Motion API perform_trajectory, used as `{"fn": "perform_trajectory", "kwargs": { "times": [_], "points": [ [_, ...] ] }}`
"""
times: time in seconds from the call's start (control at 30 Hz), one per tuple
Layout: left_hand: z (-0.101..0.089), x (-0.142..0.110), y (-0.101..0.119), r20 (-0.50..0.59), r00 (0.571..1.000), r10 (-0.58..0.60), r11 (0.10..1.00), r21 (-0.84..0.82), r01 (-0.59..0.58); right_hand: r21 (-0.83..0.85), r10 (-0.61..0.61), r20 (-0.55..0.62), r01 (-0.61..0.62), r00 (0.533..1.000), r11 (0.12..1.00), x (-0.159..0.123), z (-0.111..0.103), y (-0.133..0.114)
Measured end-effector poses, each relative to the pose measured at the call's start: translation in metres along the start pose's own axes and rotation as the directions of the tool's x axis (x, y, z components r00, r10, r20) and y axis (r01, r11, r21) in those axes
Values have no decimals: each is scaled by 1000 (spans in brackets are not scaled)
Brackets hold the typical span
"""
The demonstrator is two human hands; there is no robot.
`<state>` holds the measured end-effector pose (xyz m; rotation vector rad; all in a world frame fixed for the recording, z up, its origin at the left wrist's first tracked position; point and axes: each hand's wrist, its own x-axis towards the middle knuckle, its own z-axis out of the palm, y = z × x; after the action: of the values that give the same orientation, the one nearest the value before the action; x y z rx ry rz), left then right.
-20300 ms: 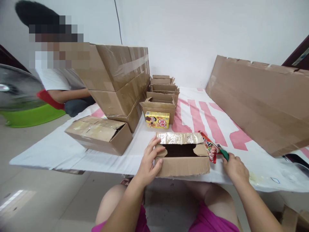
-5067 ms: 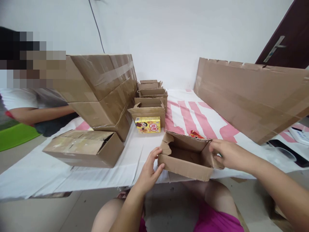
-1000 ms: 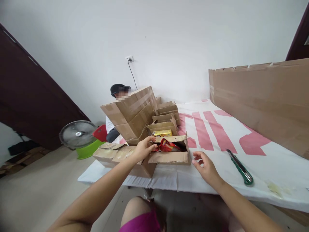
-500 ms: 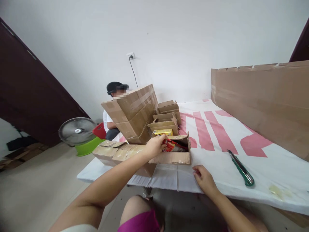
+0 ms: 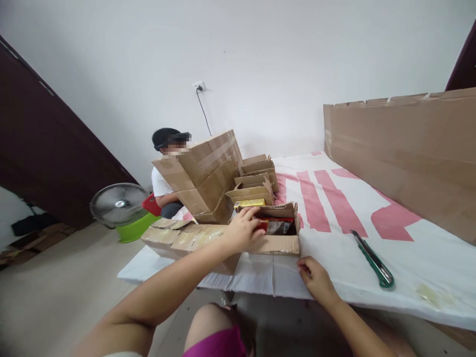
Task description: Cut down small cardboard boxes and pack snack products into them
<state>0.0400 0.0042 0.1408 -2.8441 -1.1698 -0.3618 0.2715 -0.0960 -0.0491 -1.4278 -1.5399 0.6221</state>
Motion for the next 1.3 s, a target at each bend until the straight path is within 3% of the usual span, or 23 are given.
{"fn": "perform_trajectory", "kwargs": {
  "times": [0.1,0.2,0.37,0.5,0.8,1.07,1.3],
  "points": [
    [6,-1,24,176,970,169,974,119,-192,-8,-4,11,4,1000,1000,-1,0,1],
    [17,10,30,329,936,128,961,192,-199,-19,-11,21,12,1000,1000,-1,-1,0],
    [18,40,5,254,967,-27,958,284,-48,-34,-34,40,36,999,999,-2,-3,-6],
    [15,53,-8,213,968,-135,942,329,59,-39,-40,46,42,998,998,-3,-2,-5],
    [33,74,-24,213,960,-183,929,357,98,-49,-55,86,59,995,997,-5,0,2],
    [41,96,-74,179,953,-245,895,419,151,-53,-51,85,55,995,997,-6,0,0],
    [53,125,-117,135,918,-374,841,466,274,-56,-80,80,84,994,995,-7,1,-2]
  ]
}}
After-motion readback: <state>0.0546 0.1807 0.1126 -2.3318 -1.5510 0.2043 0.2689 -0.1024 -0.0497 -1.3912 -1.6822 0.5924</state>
